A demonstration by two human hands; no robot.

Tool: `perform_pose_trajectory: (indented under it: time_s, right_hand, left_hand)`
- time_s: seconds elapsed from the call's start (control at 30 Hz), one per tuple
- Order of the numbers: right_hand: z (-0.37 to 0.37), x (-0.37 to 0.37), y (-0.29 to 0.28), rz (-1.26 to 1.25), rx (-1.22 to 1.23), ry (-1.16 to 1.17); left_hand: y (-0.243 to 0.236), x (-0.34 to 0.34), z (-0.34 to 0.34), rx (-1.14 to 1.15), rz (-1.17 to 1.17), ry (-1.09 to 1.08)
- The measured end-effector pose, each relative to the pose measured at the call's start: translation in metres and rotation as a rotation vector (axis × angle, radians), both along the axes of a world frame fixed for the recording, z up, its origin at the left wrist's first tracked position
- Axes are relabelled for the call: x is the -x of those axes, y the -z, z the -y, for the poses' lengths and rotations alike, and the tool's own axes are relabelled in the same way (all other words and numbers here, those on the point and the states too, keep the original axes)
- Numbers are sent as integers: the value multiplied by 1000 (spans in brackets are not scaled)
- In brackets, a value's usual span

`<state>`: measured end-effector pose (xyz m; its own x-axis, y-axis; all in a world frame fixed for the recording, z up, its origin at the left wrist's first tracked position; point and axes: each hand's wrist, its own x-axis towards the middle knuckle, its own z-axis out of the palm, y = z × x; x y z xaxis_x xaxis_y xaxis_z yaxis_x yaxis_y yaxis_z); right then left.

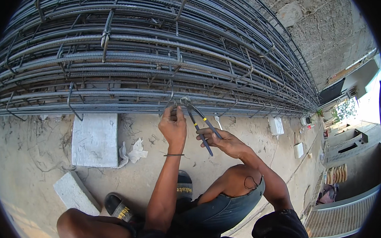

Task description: The person secures rebar together with wire, using pliers to twist and cut the wire to bind the metal rods into a cage structure.

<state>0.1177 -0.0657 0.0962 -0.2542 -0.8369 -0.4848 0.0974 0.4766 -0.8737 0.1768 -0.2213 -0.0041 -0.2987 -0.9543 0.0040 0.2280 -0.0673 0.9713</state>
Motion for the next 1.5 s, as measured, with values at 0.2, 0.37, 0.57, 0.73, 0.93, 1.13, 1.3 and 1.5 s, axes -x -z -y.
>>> perform_pose_trajectory:
  time_s: [0.2,0.37,0.57,0.73,0.93,1.13,1.3,1.5]
  right_hand:
    - [-58,14,12,-19,6,86]
    - [-96,-7,40,42,-103,269]
    - [-87,-46,43,91,-163,404]
    - [-73,-61,31,44,-204,445]
    - [-75,-58,35,-7,-321,462]
    - [-89,-58,64,21,-239,471]
    - [-92,-62,68,22,-266,501]
    - [-66,-74,44,-56,-256,470]
  left_hand:
    - [-4,5,-1,-173,-129,31]
    - [-55,10,-4,-638,-384,344]
    - [-36,-2,8,-952,-1041,470]
    - [-6,6,2,-540,-496,290]
    - [-35,9,-1,-534,-313,460]
    - [-56,2,18,-725,-500,546]
    - [-18,-11,-1,-352,-364,303]
    - [11,10,10,176,218,128]
